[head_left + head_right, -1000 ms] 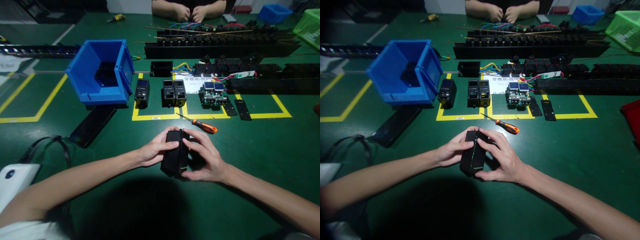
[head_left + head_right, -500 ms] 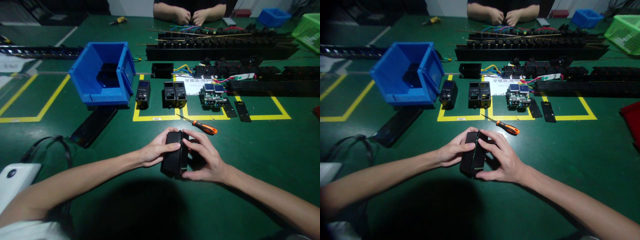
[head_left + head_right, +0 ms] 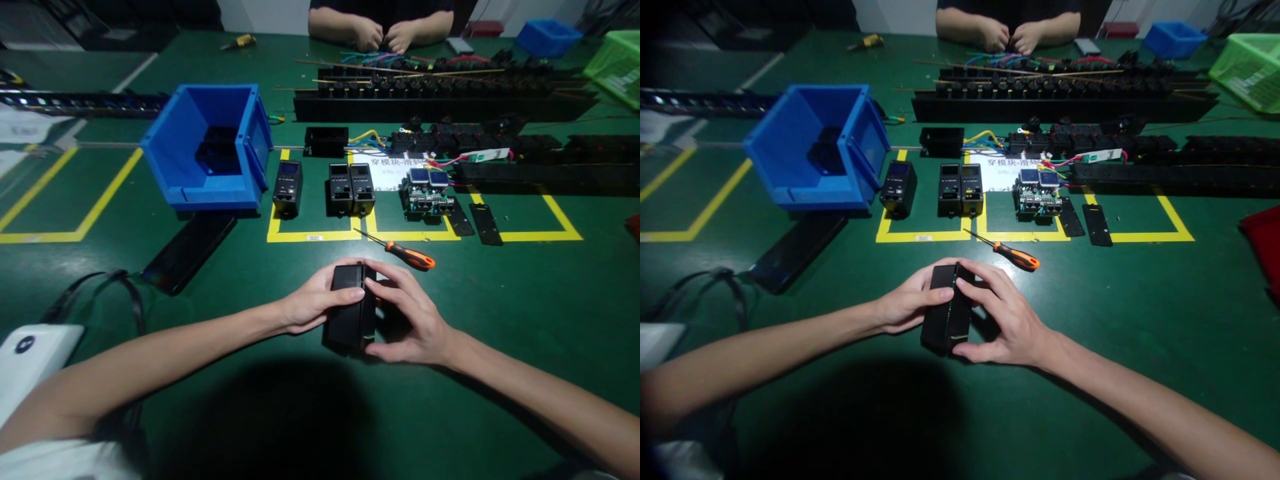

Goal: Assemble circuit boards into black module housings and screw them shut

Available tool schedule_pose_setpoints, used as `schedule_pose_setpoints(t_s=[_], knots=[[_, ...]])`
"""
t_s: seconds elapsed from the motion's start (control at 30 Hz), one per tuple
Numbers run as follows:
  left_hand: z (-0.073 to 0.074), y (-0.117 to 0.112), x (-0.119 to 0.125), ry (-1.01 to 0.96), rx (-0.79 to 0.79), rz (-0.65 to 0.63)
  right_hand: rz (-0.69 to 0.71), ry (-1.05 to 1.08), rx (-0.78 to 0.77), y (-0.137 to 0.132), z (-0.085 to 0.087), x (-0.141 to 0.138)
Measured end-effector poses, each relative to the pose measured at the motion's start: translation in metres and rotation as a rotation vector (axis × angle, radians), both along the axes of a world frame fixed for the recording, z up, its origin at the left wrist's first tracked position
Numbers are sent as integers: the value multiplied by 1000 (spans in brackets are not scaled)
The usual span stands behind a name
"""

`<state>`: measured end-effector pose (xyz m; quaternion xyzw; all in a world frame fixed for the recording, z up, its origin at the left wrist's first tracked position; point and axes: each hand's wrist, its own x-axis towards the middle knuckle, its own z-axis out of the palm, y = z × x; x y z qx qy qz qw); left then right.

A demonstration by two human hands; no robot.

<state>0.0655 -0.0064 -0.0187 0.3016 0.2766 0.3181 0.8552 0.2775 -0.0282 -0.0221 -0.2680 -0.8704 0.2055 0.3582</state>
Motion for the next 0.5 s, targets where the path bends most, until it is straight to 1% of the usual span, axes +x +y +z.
schedule_pose_setpoints(t_s=[0.23,0.5], knots=[[-3,0,0,22,33,5,-14,11,18,0,-1,0],[0,-1,0,66,41,10,-14,6,13,-1,-1,0]])
